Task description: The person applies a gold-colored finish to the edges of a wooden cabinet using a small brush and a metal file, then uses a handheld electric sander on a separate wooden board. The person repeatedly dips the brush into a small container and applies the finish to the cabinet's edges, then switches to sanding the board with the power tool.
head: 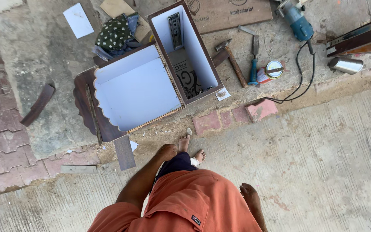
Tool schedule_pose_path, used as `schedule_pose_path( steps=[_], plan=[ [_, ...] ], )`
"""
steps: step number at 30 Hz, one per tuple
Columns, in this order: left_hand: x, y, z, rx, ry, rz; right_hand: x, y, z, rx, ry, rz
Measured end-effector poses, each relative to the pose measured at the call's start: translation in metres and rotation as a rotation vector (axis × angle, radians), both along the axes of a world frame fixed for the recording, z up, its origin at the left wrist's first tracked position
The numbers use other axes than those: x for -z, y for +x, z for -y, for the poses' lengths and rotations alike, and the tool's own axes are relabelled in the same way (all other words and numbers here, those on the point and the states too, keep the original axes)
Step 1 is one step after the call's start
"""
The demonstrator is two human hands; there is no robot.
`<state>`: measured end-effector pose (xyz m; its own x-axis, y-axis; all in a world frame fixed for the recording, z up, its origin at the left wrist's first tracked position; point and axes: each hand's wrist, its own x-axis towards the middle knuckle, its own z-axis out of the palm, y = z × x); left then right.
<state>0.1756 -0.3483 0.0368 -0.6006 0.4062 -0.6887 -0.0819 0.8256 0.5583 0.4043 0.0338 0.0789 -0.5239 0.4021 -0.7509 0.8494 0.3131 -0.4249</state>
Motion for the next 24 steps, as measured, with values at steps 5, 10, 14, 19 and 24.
schedule_pose_path(
  steps=[5, 10, 14, 19, 24],
  plan=[
    [0.008, 0.0, 0.02, 0.017, -0.091, 0.051, -0.004, -0.021, 0.005, 0.076, -0.058, -0.007],
    [0.018, -0.009, 0.027, 0.005, -0.045, 0.075, -0.013, -0.042, 0.012, 0.044, -0.031, 0.048],
    [0.021, -0.027, 0.009, 0.118, 0.065, -0.102, -0.017, -0.054, -0.001, -0.062, 0.079, 0.05],
    [0.008, -0.039, -0.036, 0.06, 0.104, -0.023, -0.032, -0.054, -0.026, 0.005, 0.151, 0.045],
    [-0.008, -0.053, -0.074, 0.119, 0.053, -0.004, -0.044, -0.038, -0.039, 0.052, 0.161, 0.007]
  ],
)
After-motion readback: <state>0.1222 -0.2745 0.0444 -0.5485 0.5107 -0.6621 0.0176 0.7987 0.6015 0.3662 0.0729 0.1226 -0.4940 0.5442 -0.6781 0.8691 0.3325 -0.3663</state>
